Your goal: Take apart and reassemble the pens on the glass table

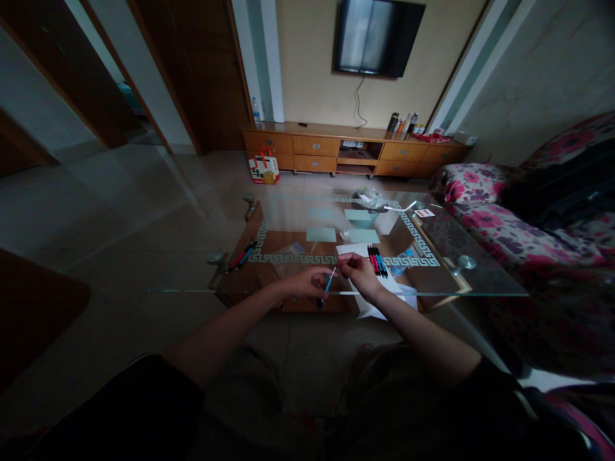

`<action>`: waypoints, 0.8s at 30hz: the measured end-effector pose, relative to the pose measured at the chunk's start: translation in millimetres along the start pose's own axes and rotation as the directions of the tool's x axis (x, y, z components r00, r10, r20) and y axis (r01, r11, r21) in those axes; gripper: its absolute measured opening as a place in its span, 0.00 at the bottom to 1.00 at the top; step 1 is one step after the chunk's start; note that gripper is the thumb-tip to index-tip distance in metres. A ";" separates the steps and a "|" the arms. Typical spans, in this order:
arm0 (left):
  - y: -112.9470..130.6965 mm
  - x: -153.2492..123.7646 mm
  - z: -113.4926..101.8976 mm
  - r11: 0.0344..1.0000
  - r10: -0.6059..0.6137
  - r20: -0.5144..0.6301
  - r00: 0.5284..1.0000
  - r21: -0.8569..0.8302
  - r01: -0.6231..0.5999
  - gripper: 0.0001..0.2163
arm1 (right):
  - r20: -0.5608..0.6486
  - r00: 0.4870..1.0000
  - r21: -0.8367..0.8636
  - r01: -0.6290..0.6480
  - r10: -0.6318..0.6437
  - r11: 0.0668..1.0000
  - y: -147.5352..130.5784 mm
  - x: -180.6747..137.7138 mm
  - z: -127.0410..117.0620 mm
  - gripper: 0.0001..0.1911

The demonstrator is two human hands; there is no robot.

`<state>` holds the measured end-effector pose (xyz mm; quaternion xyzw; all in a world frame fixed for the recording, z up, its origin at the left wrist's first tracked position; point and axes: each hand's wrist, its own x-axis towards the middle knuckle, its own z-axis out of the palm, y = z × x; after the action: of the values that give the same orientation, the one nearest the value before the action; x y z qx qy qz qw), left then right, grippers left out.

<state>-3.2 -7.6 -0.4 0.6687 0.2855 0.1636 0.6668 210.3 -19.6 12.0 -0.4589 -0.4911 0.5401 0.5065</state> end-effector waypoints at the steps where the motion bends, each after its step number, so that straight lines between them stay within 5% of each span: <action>1: -1.5 0.6 -0.2 1.000 0.008 -0.004 1.000 0.002 -0.008 0.33 | 0.003 1.000 -0.001 -0.002 0.002 1.000 -0.4 -0.3 0.1 0.18; 24: -8.7 5.4 -5.2 0.995 0.066 -0.016 0.998 0.074 -0.065 0.28 | 0.035 0.989 -0.075 -0.143 0.146 0.987 -9.2 -7.5 6.7 0.16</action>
<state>-3.5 -0.7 -9.5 0.7004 0.2753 0.1809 0.6332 205.0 -27.4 21.8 -0.5004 -0.4857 0.5664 0.4391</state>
